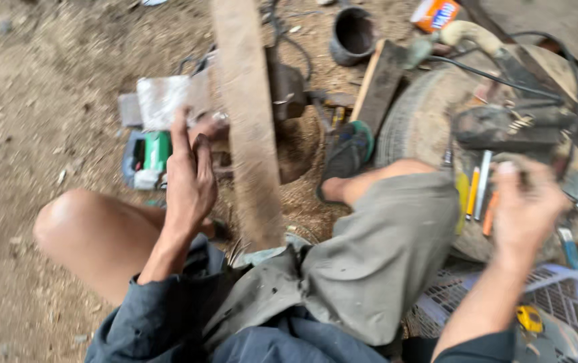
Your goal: The person traces a curved shape onto a wooden plank using a yellow template and a pencil, then uses a jigsaw to cut along the marked line. The cut piece is removed from the plank.
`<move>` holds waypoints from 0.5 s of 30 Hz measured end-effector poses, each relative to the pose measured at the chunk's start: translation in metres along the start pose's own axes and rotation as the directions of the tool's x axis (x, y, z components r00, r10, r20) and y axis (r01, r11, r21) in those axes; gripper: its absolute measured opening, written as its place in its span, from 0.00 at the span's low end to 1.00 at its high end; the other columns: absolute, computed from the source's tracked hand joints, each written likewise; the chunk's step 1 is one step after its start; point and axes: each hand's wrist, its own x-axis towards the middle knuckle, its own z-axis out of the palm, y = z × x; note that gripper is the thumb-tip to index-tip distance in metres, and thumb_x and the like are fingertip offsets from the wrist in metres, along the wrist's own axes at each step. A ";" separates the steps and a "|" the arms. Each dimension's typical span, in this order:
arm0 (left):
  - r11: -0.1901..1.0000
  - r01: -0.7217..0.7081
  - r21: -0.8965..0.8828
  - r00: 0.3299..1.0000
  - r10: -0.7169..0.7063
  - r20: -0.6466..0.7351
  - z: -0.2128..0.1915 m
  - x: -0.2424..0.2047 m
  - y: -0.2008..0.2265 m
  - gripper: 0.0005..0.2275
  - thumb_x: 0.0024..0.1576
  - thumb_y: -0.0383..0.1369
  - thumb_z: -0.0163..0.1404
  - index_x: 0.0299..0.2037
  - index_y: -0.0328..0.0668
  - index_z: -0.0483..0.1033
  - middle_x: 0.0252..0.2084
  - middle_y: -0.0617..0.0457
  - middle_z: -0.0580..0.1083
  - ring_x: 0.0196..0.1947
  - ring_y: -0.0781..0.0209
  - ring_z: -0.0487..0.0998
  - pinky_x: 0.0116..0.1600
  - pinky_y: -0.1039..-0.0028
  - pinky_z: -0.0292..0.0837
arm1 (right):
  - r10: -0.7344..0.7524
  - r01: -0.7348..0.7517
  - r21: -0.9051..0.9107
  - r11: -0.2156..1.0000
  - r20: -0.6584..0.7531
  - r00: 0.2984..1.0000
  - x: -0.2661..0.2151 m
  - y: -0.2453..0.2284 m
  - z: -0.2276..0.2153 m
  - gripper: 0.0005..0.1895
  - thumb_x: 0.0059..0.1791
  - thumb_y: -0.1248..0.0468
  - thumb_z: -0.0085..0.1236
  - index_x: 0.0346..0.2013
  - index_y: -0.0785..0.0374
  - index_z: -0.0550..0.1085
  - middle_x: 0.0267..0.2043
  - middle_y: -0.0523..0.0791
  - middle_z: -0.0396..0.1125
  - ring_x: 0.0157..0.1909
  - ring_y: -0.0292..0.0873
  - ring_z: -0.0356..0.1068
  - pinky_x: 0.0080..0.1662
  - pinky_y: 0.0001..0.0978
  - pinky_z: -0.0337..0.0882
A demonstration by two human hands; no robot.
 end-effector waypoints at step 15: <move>0.883 0.467 -0.053 0.855 -0.436 0.281 0.041 -0.077 -0.108 0.25 0.68 0.50 0.39 0.68 0.41 0.55 0.59 0.27 0.70 0.58 0.35 0.72 0.60 0.52 0.66 | 0.263 -0.260 -0.110 0.959 0.686 0.678 -0.055 -0.110 0.250 0.29 0.53 0.52 0.51 0.64 0.67 0.65 0.53 0.48 0.70 0.48 0.40 0.73 0.45 0.32 0.75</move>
